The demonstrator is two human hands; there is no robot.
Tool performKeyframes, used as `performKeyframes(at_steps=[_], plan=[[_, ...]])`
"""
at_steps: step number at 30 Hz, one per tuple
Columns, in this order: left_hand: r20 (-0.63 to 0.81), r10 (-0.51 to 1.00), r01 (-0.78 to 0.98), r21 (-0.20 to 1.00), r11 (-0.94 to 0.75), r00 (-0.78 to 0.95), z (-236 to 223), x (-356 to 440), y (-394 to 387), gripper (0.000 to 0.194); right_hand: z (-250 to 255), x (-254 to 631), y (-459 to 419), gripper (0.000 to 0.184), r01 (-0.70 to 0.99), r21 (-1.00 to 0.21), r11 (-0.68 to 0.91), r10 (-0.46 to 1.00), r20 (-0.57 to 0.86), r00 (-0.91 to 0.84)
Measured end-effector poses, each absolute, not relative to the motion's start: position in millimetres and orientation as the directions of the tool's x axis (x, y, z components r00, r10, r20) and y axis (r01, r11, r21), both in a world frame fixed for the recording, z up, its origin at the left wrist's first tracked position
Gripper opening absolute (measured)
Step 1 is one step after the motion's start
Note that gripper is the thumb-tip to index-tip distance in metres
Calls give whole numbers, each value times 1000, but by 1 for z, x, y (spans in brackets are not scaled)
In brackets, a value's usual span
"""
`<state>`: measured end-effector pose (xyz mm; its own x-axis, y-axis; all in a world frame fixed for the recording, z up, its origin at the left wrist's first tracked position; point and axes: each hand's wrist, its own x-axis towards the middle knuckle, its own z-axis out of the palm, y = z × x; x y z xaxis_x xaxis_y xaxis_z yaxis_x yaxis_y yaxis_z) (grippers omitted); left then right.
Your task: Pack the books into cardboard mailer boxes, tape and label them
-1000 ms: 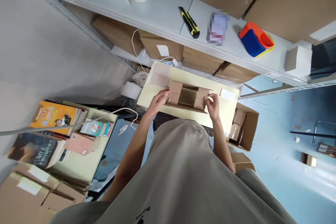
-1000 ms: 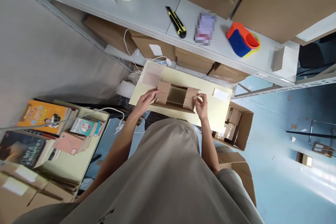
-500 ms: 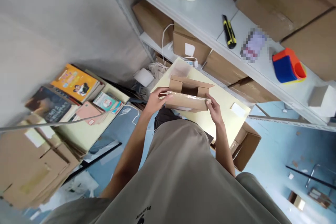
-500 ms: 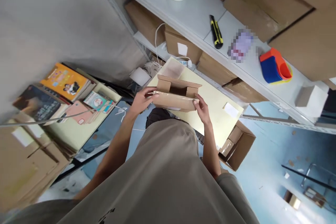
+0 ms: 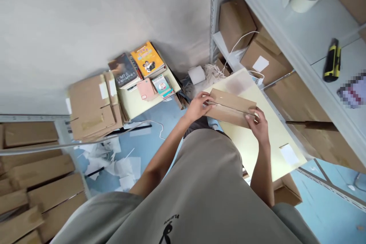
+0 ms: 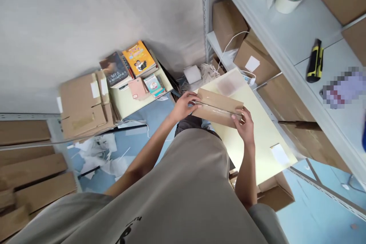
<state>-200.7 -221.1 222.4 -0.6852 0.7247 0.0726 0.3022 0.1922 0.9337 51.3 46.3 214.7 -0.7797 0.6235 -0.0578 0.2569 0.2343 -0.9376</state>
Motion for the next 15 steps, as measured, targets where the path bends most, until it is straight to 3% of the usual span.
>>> performKeyframes(at_steps=[4,8,15], plan=[[144,776,379,916,131,-615,224,-198,-193,20,219,76,39,43,264,-941,211,774,-4,-633],[160,838,414,906,84,-521,219,-191,-152,15,218,108,28,56,296,-946,134,912,1,-410],[227,925,445,892,-72,-305,198,-171,-81,13,218,158,10,60,336,-940,57,992,15,-129]])
